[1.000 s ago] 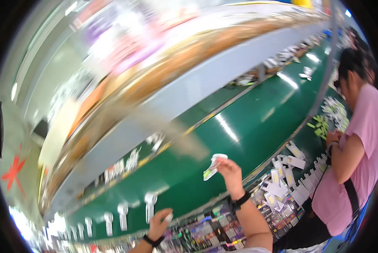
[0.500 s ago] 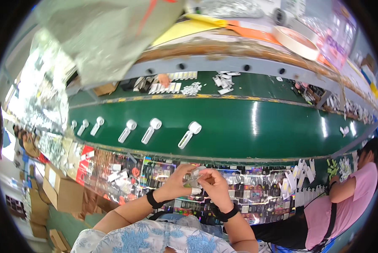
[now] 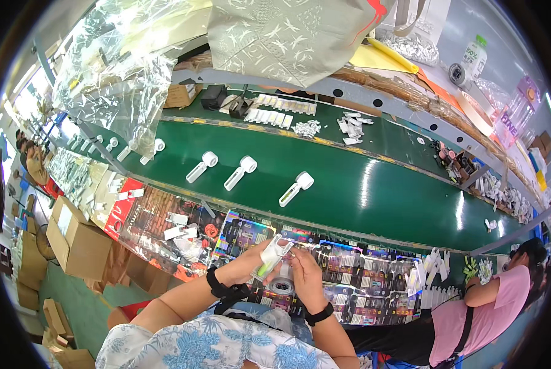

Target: Assembling small portable handheld fans at a factory workstation, including connecting the motor and outer casing.

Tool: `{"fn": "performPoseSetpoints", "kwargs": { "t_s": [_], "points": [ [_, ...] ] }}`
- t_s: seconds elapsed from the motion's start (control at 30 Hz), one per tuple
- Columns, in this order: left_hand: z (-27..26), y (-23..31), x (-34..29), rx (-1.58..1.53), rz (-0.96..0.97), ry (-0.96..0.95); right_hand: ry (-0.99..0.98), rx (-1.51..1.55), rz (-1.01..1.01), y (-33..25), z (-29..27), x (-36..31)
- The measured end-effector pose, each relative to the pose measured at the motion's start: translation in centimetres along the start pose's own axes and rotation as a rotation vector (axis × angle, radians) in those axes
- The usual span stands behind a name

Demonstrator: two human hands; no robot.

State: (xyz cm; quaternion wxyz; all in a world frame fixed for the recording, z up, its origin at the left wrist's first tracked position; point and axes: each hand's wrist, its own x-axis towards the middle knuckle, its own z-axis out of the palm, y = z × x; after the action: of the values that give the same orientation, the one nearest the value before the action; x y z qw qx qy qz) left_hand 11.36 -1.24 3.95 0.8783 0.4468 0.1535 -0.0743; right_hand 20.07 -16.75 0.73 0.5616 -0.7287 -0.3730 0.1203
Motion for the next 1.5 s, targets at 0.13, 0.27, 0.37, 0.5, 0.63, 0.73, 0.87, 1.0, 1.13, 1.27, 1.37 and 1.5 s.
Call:
{"fn": "performPoseSetpoints", "kwargs": {
  "t_s": [0.13,0.27,0.37,0.5,0.63,0.73,0.87,1.0,1.13,1.27,1.37,1.5],
  "points": [
    [-1.0,-1.0,-0.2,-0.007,0.094,0.121,0.113,0.124,0.068,-0.8,1.9,-0.4],
    [-1.8,-3.4,-0.1,0.465,0.451,0.202,0.238,0.010,0.011,-2.3,2.4,-0.2],
    [0.4,-1.3,-1.9,0.004,0.298,0.149,0.264,0.044,-0.166,-2.0,2.8,-0.1],
    [0.1,-1.0,-2.8,0.231,0.364,0.121,0.344,-0.058,-0.252,-3.7,2.7,-0.1],
    [0.6,-0.4,-4.1,0.492,0.444,0.176,0.281,-0.109,-0.371,-5.1,2.9,-0.4],
    [0.9,-0.7,-4.2,0.690,0.555,0.207,0.265,-0.146,-0.452,-4.7,3.1,-0.2],
    [1.2,-0.7,-4.5,0.743,0.659,0.195,0.308,-0.209,-0.551,-4.5,3.3,-0.3],
    [1.4,-0.4,-5.0,0.704,0.622,0.190,0.312,-0.170,-0.530,-4.5,3.4,-0.6],
    [1.5,-0.3,-5.1,0.706,0.594,0.185,0.287,-0.136,-0.527,-4.5,3.3,-0.4],
    [1.4,-0.2,-5.2,0.728,0.597,0.190,0.257,-0.116,-0.515,-4.6,3.3,-0.3],
    [1.3,-0.2,-5.2,0.738,0.573,0.191,0.244,-0.085,-0.511,-4.5,3.3,-0.2],
    [1.1,-0.6,-5.0,0.770,0.610,0.204,0.232,-0.092,-0.508,-4.6,3.1,-0.2]
  ]
}}
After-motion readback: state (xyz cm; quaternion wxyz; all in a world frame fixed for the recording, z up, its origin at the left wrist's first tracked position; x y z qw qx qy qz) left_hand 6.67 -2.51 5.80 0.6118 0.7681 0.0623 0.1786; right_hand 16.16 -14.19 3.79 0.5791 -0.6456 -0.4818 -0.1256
